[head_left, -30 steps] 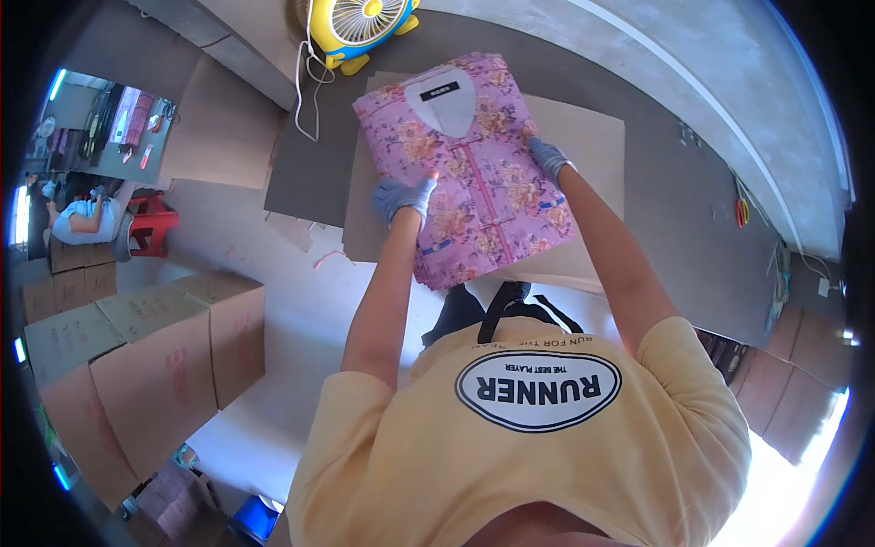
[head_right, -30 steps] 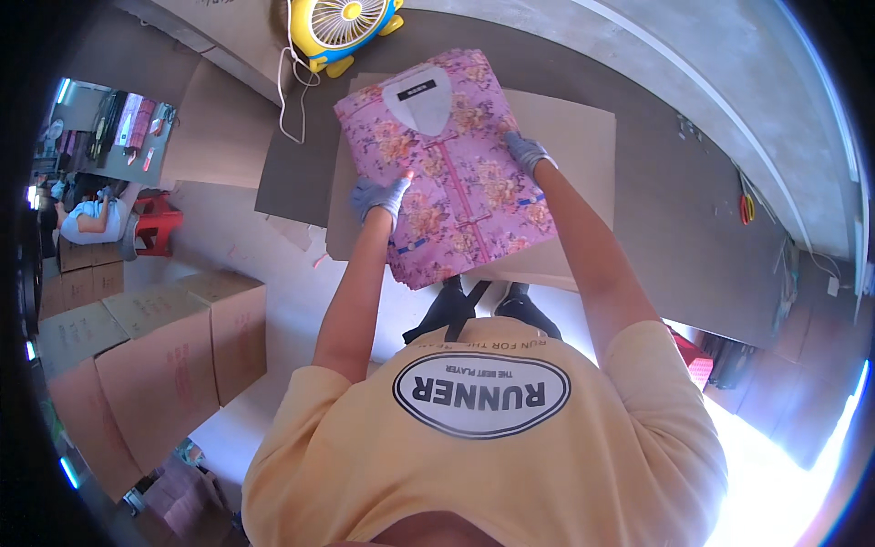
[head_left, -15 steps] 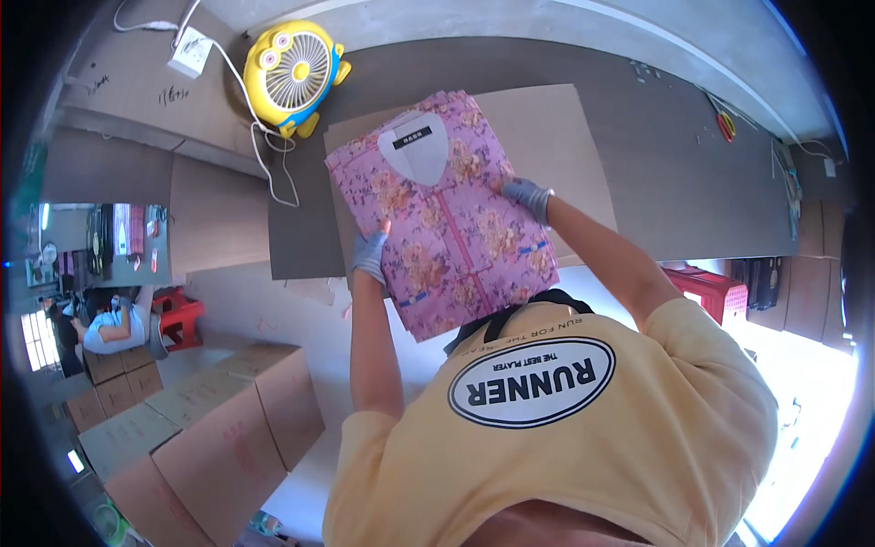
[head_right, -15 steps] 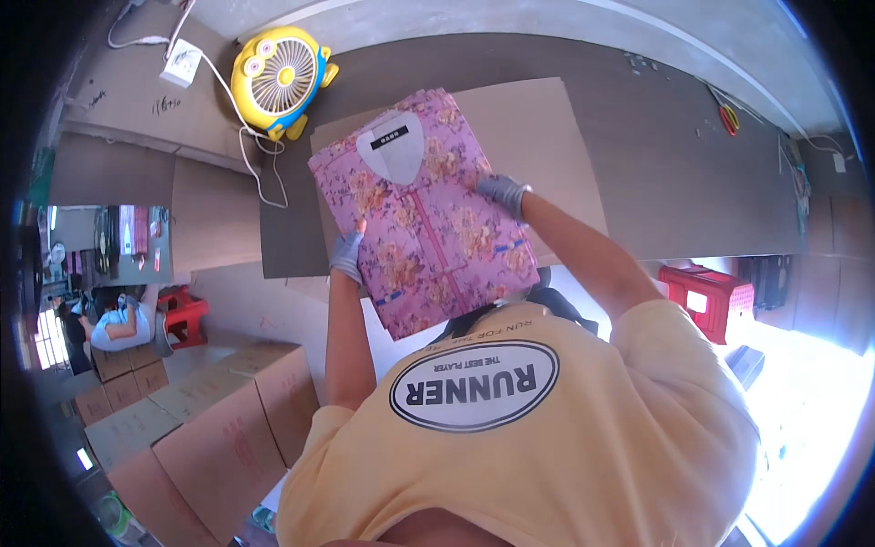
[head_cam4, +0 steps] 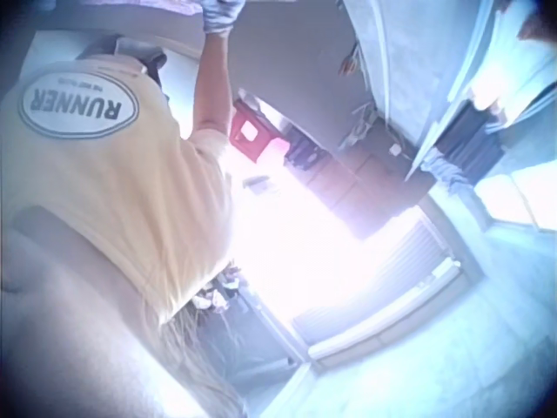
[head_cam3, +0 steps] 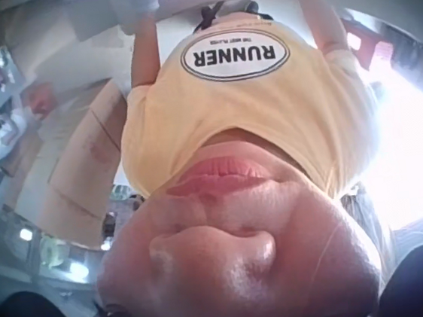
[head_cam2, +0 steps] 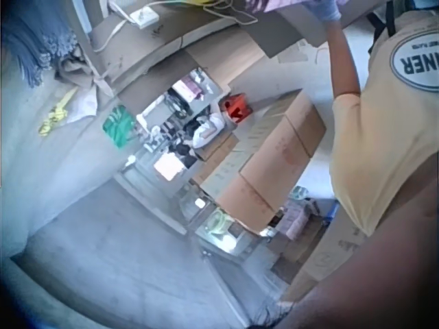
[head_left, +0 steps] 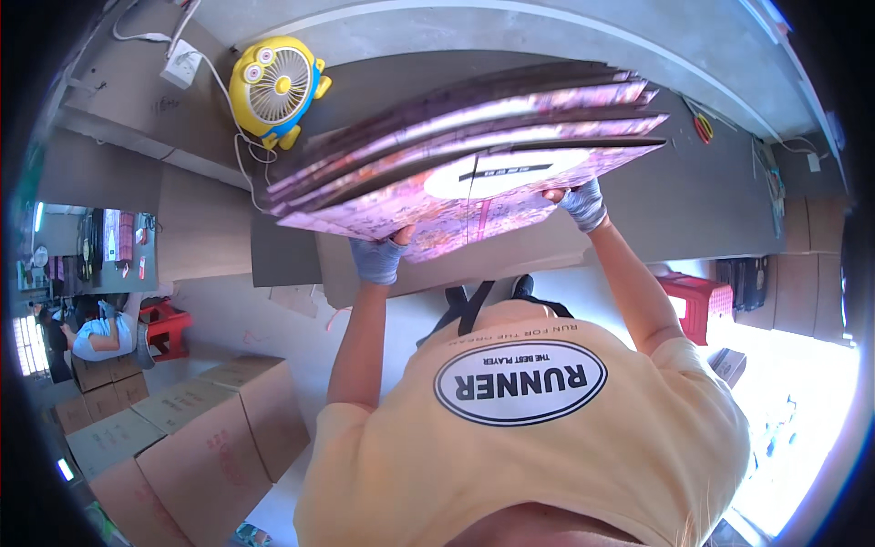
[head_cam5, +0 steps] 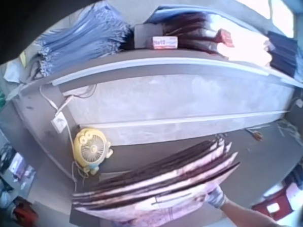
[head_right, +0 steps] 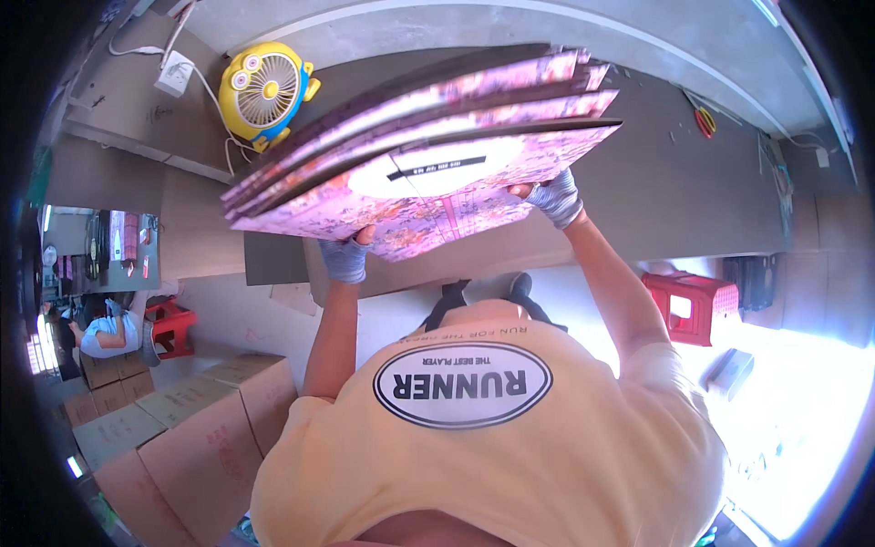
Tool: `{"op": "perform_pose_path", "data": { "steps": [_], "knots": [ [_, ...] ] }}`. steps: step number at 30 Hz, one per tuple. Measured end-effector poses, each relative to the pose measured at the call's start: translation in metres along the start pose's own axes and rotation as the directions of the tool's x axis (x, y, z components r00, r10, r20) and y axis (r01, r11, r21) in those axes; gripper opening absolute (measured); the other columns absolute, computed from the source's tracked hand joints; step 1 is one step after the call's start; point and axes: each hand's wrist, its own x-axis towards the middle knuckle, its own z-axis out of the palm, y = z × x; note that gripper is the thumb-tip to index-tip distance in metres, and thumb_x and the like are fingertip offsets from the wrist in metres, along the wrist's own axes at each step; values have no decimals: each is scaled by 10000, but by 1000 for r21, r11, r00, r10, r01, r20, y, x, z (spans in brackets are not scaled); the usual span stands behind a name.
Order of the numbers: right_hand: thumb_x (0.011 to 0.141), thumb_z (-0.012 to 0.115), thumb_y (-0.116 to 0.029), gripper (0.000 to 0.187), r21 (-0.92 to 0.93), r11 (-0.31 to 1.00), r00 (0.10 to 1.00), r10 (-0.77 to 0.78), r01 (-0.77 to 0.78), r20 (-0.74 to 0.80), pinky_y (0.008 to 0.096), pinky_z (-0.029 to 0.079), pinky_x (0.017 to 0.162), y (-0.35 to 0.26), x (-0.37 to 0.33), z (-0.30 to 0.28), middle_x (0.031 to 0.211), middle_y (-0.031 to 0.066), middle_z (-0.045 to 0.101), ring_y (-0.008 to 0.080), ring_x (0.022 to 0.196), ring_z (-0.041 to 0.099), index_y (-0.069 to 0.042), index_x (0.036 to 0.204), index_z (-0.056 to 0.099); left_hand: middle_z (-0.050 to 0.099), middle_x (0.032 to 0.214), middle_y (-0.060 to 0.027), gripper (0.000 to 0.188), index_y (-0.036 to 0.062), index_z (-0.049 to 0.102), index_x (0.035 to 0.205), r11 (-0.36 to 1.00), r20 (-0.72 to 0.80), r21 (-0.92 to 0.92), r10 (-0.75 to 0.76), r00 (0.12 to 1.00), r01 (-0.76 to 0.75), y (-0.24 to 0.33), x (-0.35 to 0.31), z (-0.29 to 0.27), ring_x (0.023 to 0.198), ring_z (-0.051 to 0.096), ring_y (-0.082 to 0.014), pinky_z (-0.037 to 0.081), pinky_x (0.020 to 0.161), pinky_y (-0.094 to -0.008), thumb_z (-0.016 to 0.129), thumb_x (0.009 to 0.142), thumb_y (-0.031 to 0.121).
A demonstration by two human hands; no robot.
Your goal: The person folds a stack of pink floral-patterned garments on a table. They repeatedly pick up a garment, fold it in half, and place it on a growing pile. The person wears gloves and uses a cardboard sheet as a folding surface.
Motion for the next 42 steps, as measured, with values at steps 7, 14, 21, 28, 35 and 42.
{"op": "perform_pose_path", "data": {
  "steps": [7,14,21,28,35,42],
  "knots": [
    [719,815,-252,631,26,999,989,44,-40,-139,344,444,945,-9,-43,-59,1122,69,598,181,1043,556,-29,1227,515,518,1311,-119,667,75,445,1354,841,439,373,212,873,-392,-35,-17,-54,1180,514,-245,407,1003,-382,512,885,545],
    [789,747,-335,550,-4,995,983,100,-101,-157,366,422,978,-3,-72,-53,1143,96,580,210,1057,553,-24,1196,545,516,1325,-118,593,99,407,1396,956,363,-257,-41,931,143,17,-24,-19,1191,508,-260,387,1038,-399,449,950,488],
    [859,635,-335,480,-153,902,905,-419,404,-76,430,395,1023,-6,-64,-9,1122,121,572,251,1044,557,-16,1205,545,643,1068,-140,480,51,506,1264,982,311,108,116,943,-157,29,-36,9,1044,591,-249,452,957,-390,496,945,410],
    [857,638,-387,489,261,948,968,-124,181,-220,385,492,858,23,-93,-26,1080,156,592,239,956,583,-11,1153,537,628,1043,-133,322,18,586,1095,708,203,-694,17,979,132,30,-53,19,1059,574,-208,454,953,-344,479,959,290],
    [781,705,-380,569,94,991,978,-80,100,-195,377,483,886,3,-91,-35,1097,134,599,224,984,580,-19,1181,521,609,1157,-155,340,1,593,1144,958,259,278,-5,966,-70,39,-54,6,1113,555,-211,436,980,-348,590,903,240],
    [706,771,-374,667,48,994,973,-90,102,-212,369,474,915,-12,-91,-40,1113,112,605,209,1012,577,-26,1208,504,604,1173,-153,364,-4,585,1164,950,294,311,-90,952,-6,-4,-45,23,1114,556,-216,436,979,-355,621,882,221]
  ]
}}
